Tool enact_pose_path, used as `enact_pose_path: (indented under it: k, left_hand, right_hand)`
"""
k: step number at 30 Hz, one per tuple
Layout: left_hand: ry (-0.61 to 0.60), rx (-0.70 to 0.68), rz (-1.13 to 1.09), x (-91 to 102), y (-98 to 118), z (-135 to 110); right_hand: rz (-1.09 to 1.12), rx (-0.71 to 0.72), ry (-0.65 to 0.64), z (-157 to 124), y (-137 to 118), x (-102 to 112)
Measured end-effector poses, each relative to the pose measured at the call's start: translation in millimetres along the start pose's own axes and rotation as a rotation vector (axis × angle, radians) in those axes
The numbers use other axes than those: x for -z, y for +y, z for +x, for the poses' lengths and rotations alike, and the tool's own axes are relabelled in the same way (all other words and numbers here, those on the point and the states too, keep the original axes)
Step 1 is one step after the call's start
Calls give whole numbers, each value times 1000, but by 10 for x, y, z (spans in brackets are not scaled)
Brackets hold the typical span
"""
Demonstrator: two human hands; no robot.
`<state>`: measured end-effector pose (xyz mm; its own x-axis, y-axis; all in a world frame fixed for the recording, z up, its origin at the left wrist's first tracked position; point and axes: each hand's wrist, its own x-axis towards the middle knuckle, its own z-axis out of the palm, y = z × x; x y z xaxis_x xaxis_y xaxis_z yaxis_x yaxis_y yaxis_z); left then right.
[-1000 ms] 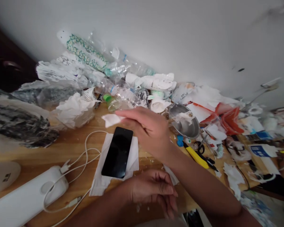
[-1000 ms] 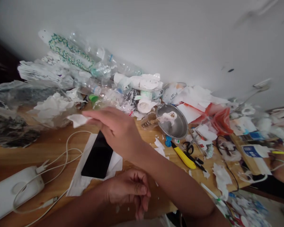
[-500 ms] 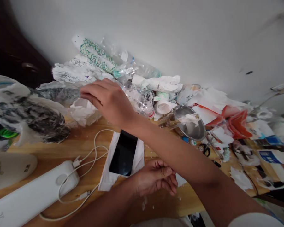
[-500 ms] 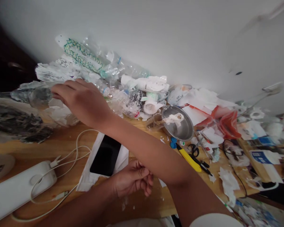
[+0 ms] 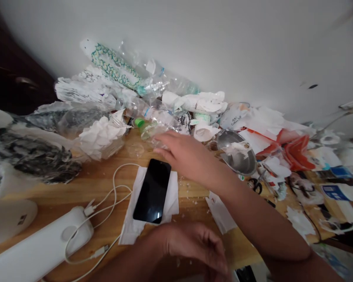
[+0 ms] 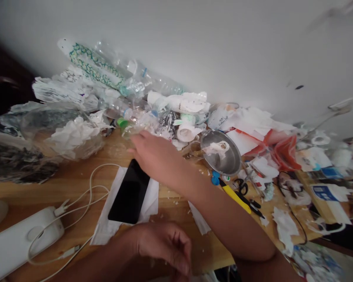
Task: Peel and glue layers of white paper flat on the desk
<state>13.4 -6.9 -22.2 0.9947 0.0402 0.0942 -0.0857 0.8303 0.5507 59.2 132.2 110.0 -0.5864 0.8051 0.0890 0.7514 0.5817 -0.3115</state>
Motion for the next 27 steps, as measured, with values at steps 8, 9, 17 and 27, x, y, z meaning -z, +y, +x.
enact_pose_path:
  k: [8,9,17,27]
  left_hand:
    - [-136,383,371,33,-87,14]
    - [-130,400,388,23,-87,13]
    - [-83,424,355,-80,114,-80]
    - [-56,434,282,-138,208,-116]
  right_hand:
    - [-100,-117,-221,-571,-42,-119]
    - [-122,-152,-249,-622,0,-147]
    - [-54,-341,-105,-671,208,-466]
    - [-104,-515,-331,-1657,157,-206]
